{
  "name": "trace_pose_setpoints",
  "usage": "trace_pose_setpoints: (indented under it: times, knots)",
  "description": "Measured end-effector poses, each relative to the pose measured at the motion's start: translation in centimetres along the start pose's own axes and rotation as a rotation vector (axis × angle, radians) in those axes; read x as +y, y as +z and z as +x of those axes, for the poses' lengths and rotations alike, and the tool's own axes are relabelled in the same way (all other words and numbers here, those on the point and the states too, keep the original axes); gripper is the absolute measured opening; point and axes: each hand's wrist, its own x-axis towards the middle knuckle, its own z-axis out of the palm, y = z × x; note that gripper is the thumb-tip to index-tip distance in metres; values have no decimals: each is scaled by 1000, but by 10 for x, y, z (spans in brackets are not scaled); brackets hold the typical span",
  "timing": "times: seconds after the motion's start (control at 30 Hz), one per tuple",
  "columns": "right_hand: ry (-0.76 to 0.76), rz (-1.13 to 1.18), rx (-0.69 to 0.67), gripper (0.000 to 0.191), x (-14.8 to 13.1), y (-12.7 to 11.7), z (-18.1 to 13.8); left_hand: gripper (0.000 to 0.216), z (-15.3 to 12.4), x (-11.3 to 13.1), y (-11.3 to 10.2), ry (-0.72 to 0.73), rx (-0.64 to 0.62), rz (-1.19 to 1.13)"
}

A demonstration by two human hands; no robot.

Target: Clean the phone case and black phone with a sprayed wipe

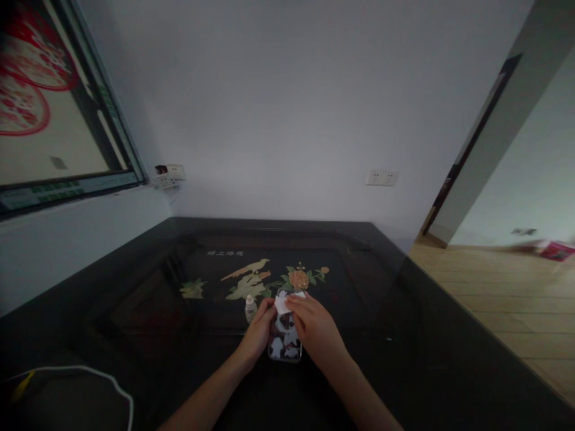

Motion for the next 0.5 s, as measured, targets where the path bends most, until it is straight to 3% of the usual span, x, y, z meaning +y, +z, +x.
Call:
trace_pose_setpoints:
  times: [0.17, 0.33, 0.43, 0.5]
  knots:
    - [43, 48, -85, 44, -30, -10, -29, 45, 6, -7, -3, 19, 28, -61]
    - [115, 233, -298, 38, -67, -44, -39, 49, 9, -8, 0, -24, 26, -121]
    - [152, 314, -278, 30, -72, -62, -30, 54, 8, -5, 2, -65, 32, -168]
    - [188, 395, -213, 22, -61, -66, -20, 55, 7, -4, 1, -62, 37, -175]
